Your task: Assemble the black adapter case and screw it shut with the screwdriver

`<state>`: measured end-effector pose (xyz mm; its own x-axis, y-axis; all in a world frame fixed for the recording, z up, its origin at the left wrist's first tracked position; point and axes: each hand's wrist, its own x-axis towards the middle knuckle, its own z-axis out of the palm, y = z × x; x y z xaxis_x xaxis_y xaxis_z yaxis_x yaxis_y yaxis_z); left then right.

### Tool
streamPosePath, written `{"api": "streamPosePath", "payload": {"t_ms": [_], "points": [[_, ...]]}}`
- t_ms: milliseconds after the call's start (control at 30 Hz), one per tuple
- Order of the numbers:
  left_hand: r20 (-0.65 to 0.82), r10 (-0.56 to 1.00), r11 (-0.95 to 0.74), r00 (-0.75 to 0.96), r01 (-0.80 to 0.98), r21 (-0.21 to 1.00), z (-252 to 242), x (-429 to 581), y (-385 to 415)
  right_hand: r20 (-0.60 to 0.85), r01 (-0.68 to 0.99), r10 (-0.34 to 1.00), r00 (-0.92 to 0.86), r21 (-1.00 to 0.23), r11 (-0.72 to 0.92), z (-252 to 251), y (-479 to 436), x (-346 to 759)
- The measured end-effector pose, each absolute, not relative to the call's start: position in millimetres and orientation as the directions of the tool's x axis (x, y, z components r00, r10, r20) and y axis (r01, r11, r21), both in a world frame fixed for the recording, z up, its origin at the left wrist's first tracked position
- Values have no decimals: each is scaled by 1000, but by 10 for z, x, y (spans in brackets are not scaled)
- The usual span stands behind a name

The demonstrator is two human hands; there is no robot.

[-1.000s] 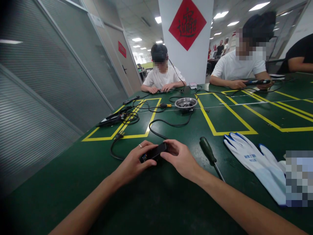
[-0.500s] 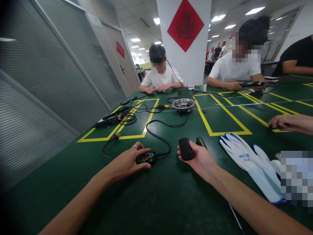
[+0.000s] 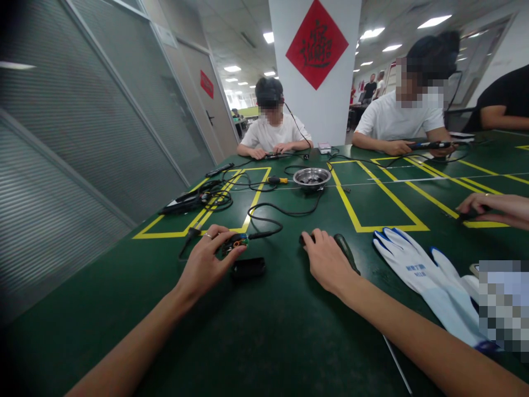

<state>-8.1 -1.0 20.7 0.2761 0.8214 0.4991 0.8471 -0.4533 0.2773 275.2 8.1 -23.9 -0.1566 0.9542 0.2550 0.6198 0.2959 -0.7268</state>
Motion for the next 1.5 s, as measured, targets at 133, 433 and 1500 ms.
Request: {"api": "streamPosePath", "payload": {"t_ms": [133, 433, 1500], "points": [[534, 819, -418, 208, 855, 308, 203, -86, -14, 333, 770, 899, -284, -479, 421, -267, 46, 2680], [560, 805, -445, 196, 824, 352, 155, -47, -22, 365, 670, 702, -611, -234, 705, -46, -318, 1946], [100, 694, -678, 713, 600, 425, -35, 370, -367, 469, 705, 646, -602, -66, 706, -206, -640, 3002]]}}
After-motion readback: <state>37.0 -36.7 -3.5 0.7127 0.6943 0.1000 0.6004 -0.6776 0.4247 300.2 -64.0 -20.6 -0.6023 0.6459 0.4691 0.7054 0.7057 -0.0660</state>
